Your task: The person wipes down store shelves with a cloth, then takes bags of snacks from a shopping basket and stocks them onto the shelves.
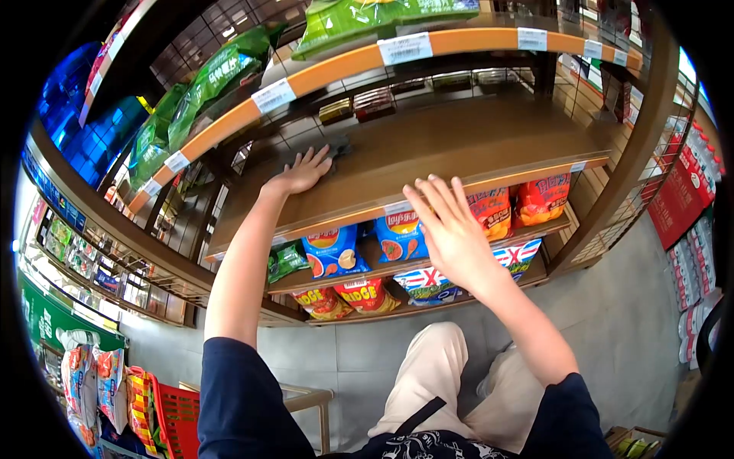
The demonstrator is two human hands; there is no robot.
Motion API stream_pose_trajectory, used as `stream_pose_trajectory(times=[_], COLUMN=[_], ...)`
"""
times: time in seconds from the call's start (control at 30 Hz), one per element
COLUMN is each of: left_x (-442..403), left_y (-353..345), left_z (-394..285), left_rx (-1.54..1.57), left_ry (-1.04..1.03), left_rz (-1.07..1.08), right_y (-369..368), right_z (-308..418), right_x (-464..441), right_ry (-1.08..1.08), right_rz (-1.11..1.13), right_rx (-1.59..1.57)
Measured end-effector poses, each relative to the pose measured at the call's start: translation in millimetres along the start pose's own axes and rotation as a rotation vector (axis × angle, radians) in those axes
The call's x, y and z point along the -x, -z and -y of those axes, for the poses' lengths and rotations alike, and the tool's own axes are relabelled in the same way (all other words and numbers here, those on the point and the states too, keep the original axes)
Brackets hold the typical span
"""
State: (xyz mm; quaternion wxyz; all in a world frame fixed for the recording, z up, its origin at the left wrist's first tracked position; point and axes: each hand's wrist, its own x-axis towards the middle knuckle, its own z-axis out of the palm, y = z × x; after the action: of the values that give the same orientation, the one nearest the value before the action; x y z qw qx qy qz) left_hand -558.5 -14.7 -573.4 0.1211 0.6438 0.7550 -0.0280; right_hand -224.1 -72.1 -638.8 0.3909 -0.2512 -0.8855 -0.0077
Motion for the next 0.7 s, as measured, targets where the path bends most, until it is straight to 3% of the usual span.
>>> stream_pose_trajectory(times=[0.1, 0.33, 0.37, 0.47, 0.57, 0.7], left_x=[11, 52, 44, -4, -48, -61], left_y=[2, 1, 4, -4, -2, 6], left_z=[-10, -98, -106, -84, -58, -52], left_rx=[-0.04, -0.145, -0.173, -0.073, 0.039, 0.085], left_ry=[0.12, -0.039, 0.016, -0.067, -0.012, 0.039], left_rz=[0.146, 0.26, 0.319, 0.179, 0.111, 0.146], right_y=[-1, 1, 1, 2, 0, -2], right_z=[1, 6, 8, 11, 10, 10], right_x=[4, 5, 4, 2, 2, 4], right_ry=[-0.014, -0.058, -0.073, -0.092, -0.09, -0.099], right_rz=[0.011, 0.056, 0.063, 0.081, 0.077, 0.069], right_rx=[0.014, 0.033, 0.063, 0.078, 0.073, 0.063])
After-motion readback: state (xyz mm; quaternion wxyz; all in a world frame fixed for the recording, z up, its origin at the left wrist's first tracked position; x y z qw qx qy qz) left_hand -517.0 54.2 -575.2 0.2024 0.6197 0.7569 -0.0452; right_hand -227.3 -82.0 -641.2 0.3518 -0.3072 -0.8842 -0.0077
